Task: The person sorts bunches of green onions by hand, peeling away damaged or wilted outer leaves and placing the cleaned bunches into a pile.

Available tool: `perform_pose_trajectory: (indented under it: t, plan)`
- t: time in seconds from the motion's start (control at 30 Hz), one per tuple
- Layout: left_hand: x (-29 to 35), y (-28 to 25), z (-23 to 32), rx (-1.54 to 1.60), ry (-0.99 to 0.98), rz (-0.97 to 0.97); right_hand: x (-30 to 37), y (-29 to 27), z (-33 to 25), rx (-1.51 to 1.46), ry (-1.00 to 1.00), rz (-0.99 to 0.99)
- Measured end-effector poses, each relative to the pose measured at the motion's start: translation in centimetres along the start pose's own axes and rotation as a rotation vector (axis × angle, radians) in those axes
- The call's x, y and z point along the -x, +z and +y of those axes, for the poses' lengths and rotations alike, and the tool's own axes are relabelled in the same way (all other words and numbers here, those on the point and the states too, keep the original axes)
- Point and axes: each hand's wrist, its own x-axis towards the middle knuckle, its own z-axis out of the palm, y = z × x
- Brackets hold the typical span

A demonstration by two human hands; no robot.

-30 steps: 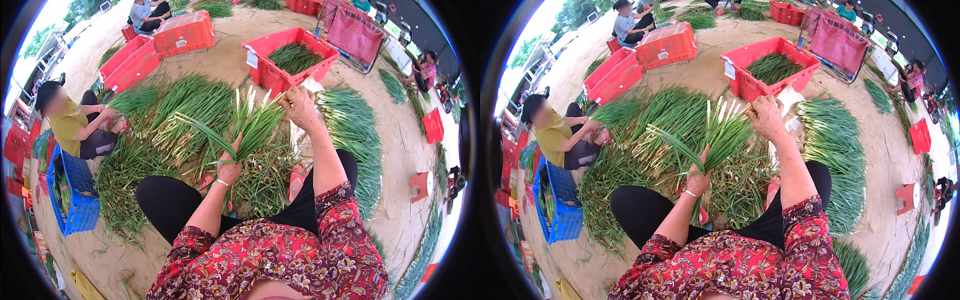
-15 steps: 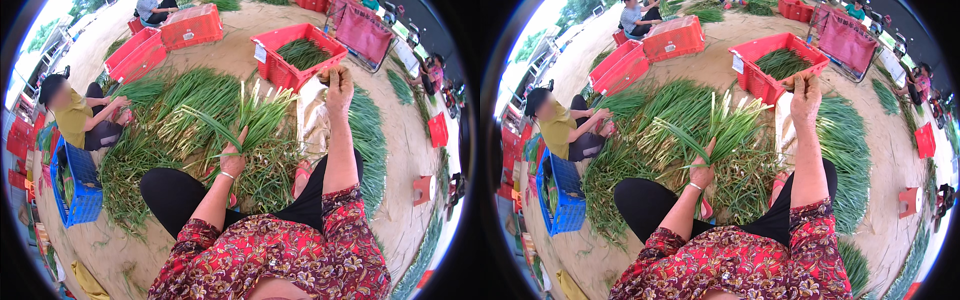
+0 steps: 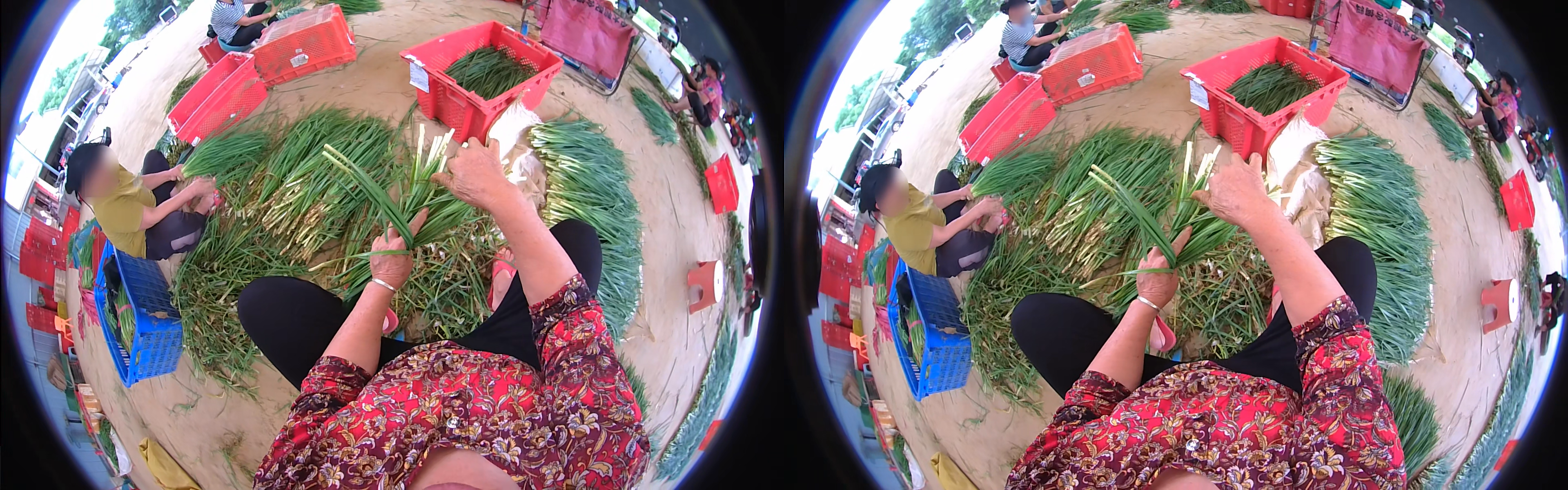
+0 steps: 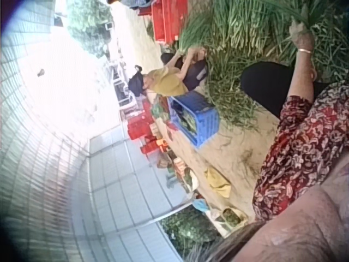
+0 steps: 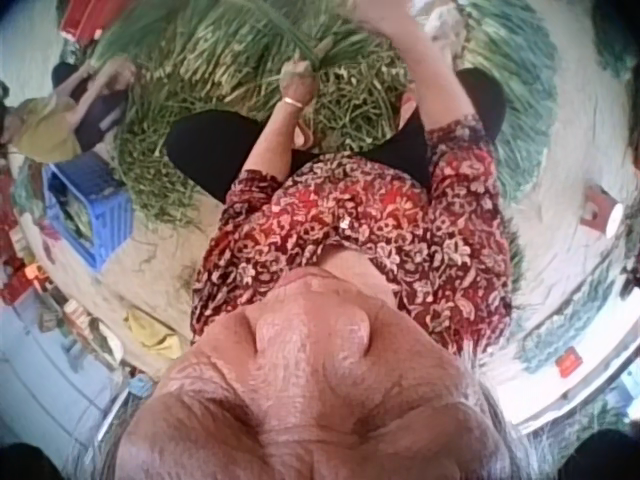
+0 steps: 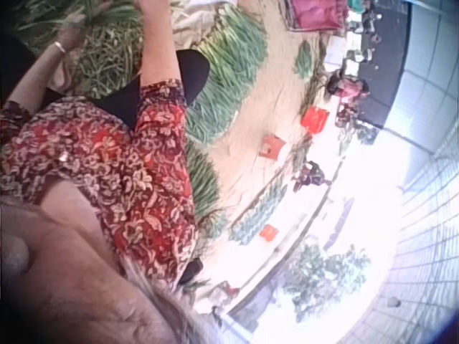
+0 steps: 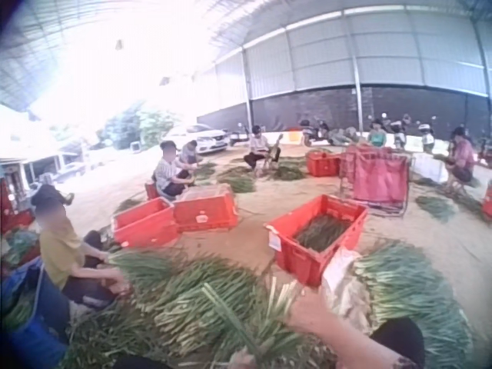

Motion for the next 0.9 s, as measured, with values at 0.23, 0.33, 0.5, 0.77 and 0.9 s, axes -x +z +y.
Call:
perform_pose_trajectory:
  t: [0.23,0.33,0.5,0.77,0.9]
  plan:
    - [0.3,0.7,0.5,0.038,0.134,0.087,0.0,3.0,-0.1,-0.262,0.090,-0.289]
    - [0.3,0.8,0.5,0.138,0.041,0.055,0.1,4.5,0.7,-0.508,0.154,-0.182]
    - [0.0,0.8,0.5,0.241,-0.097,-0.063,0.1,3.8,3.9,-1.715,0.275,-0.045]
    - [0.3,1.3,-1.8,0.286,-0.188,-0.070,1.9,-4.3,8.6,-2.706,-0.061,0.087]
    - [0.1,1.0,-2.3,0.252,-0.167,-0.009,3.0,-3.4,7.6,-1.773,-0.105,-0.201]
